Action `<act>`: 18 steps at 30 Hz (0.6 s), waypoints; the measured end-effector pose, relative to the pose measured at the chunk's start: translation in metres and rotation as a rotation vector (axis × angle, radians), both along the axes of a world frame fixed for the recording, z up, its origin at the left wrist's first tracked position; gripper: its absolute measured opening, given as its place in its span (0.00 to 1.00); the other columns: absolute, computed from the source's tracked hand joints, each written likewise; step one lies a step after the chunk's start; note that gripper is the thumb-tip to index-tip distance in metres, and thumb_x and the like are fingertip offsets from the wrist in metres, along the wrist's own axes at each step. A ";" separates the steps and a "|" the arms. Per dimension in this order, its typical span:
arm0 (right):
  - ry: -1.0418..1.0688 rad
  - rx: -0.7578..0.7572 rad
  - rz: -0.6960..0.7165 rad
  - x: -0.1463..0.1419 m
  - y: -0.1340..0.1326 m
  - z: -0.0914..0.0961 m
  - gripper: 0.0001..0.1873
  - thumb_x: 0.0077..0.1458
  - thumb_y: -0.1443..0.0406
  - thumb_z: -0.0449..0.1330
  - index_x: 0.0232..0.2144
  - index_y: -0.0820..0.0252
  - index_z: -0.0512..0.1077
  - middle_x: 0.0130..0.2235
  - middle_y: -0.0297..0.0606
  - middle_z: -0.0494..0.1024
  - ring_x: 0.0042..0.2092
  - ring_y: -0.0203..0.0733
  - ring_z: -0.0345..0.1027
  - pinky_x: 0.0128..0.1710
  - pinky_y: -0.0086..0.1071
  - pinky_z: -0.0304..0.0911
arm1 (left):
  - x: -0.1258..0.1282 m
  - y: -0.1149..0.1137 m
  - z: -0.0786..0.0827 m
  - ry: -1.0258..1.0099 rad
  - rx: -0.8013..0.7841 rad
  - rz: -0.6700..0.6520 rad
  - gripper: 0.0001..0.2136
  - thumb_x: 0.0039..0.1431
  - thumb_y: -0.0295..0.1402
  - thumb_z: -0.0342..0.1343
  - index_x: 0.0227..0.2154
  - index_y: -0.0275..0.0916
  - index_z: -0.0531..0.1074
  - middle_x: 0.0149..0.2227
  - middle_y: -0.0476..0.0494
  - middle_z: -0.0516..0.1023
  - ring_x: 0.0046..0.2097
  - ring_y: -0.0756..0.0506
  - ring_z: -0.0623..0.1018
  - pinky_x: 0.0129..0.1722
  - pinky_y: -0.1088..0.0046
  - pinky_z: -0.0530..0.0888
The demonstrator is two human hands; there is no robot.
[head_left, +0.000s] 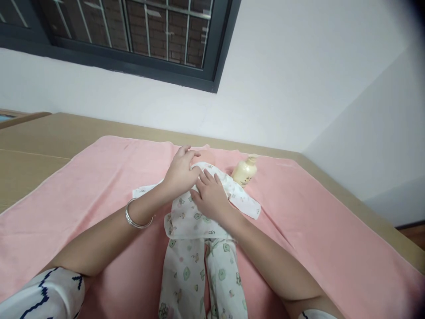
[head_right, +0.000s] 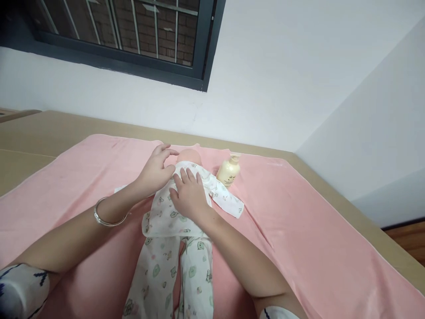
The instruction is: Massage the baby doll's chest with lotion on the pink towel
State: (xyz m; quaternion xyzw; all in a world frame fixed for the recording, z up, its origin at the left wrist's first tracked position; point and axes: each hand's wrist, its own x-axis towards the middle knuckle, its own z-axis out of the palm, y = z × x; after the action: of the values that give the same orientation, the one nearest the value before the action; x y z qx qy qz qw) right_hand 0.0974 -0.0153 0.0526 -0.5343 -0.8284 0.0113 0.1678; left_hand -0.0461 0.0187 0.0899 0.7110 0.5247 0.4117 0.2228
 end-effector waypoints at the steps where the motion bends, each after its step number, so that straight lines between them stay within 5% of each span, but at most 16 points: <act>1: -0.008 -0.029 0.031 0.002 0.002 0.001 0.25 0.66 0.61 0.50 0.63 0.62 0.65 0.69 0.50 0.60 0.71 0.59 0.47 0.68 0.58 0.43 | -0.003 0.000 0.003 0.027 0.003 -0.006 0.19 0.55 0.26 0.50 0.50 0.41 0.72 0.65 0.38 0.61 0.65 0.35 0.67 0.58 0.55 0.73; 6: 0.052 -0.001 -0.068 0.015 0.005 0.019 0.29 0.65 0.63 0.50 0.65 0.67 0.60 0.70 0.55 0.56 0.70 0.57 0.50 0.67 0.51 0.50 | -0.017 -0.008 0.021 0.064 0.047 -0.060 0.17 0.54 0.26 0.50 0.46 0.41 0.73 0.54 0.40 0.72 0.54 0.39 0.75 0.50 0.59 0.77; 10: 0.041 -0.106 -0.210 0.016 -0.002 0.027 0.38 0.63 0.51 0.55 0.68 0.66 0.55 0.69 0.58 0.54 0.69 0.66 0.48 0.63 0.54 0.52 | -0.025 -0.017 0.034 0.070 0.088 -0.030 0.15 0.55 0.28 0.50 0.44 0.41 0.74 0.50 0.42 0.75 0.50 0.40 0.77 0.48 0.61 0.77; 15: 0.010 -0.300 -0.239 0.012 -0.003 0.023 0.50 0.53 0.43 0.60 0.71 0.52 0.47 0.71 0.54 0.48 0.69 0.73 0.41 0.58 0.58 0.55 | -0.031 -0.021 0.039 0.056 0.133 -0.014 0.14 0.55 0.28 0.51 0.43 0.40 0.75 0.50 0.41 0.77 0.50 0.39 0.77 0.48 0.57 0.78; 18: -0.054 -0.350 -0.205 0.013 0.001 0.023 0.47 0.50 0.47 0.63 0.69 0.43 0.51 0.68 0.50 0.54 0.66 0.73 0.46 0.53 0.55 0.58 | -0.032 -0.024 0.041 0.015 0.202 -0.014 0.12 0.54 0.28 0.52 0.39 0.41 0.77 0.51 0.42 0.78 0.52 0.39 0.77 0.51 0.57 0.77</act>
State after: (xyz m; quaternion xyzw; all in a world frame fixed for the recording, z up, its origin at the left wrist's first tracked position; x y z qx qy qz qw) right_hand 0.1106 -0.0141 0.0753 -0.6370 -0.7593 0.1235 0.0504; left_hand -0.0782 -0.0056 0.1310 0.7364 0.4773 0.4557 0.1489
